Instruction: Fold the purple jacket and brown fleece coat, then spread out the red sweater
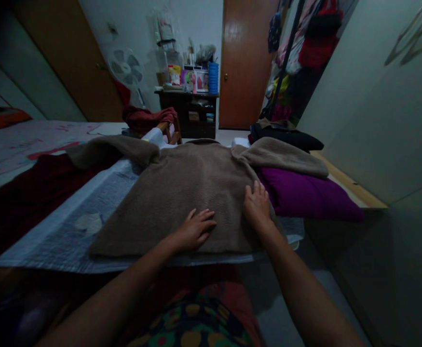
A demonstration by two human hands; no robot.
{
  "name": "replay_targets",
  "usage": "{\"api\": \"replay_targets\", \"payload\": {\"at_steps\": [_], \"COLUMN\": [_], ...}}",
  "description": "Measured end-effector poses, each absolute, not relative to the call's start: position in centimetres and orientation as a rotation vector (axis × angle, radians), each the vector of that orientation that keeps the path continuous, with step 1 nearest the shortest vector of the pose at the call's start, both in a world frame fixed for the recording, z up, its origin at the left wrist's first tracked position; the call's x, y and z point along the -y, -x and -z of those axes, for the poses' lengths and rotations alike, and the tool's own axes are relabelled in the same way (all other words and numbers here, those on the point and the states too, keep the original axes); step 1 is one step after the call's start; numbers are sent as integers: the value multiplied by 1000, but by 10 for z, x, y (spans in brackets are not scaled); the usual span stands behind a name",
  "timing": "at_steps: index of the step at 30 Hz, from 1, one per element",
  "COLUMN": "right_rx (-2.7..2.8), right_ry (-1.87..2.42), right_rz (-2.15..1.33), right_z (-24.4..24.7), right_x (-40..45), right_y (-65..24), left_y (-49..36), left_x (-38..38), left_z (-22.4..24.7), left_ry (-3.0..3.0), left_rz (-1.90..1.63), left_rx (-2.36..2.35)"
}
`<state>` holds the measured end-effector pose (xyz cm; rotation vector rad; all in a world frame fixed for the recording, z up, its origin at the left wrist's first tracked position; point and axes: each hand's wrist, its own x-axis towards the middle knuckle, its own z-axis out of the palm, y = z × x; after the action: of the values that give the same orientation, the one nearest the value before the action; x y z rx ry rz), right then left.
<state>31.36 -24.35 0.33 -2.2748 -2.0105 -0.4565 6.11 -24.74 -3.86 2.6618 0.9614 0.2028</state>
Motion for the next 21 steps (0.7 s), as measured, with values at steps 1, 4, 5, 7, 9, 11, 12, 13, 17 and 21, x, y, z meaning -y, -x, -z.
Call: {"api": "replay_targets", "payload": {"at_steps": [1, 4, 5, 7, 9, 11, 12, 13, 17, 21], "right_rx": [1980, 1949, 1934, 1898, 1873, 1878, 1893, 1917, 2060, 2113], "right_ry": [2329, 2451, 2476, 2511, 2547, 2575, 2579, 2573, 2491, 2445], "right_rz": [441, 326, 295, 238, 150, 37, -15, -58, -150, -194], "right_z": [-8, -23, -28, -37, -44, -48, -50, -50, -49, -50], "right_x": [243, 240, 239, 236, 233, 231, 230, 229, 229, 226], "right_y": [-318, -325, -326, -328, -332, -339, -343, -346, -356, -360], "left_y": [-62, -63, -63, -62, -62, -62, -62, -63, -63, -64], "left_x": [248, 250, 250, 251, 251, 251, 251, 251, 253, 253], "left_z": [39, 42, 43, 45, 46, 46, 46, 46, 44, 43], "left_ry": [-2640, -2599, -2594, -2592, -2595, -2600, -2602, -2603, -2601, -2605], "left_rz": [-198, -214, -218, -219, -227, -235, -236, -235, -233, -235], "left_rx": [-944, -947, -949, -951, -954, -955, -955, -955, -969, -968]}}
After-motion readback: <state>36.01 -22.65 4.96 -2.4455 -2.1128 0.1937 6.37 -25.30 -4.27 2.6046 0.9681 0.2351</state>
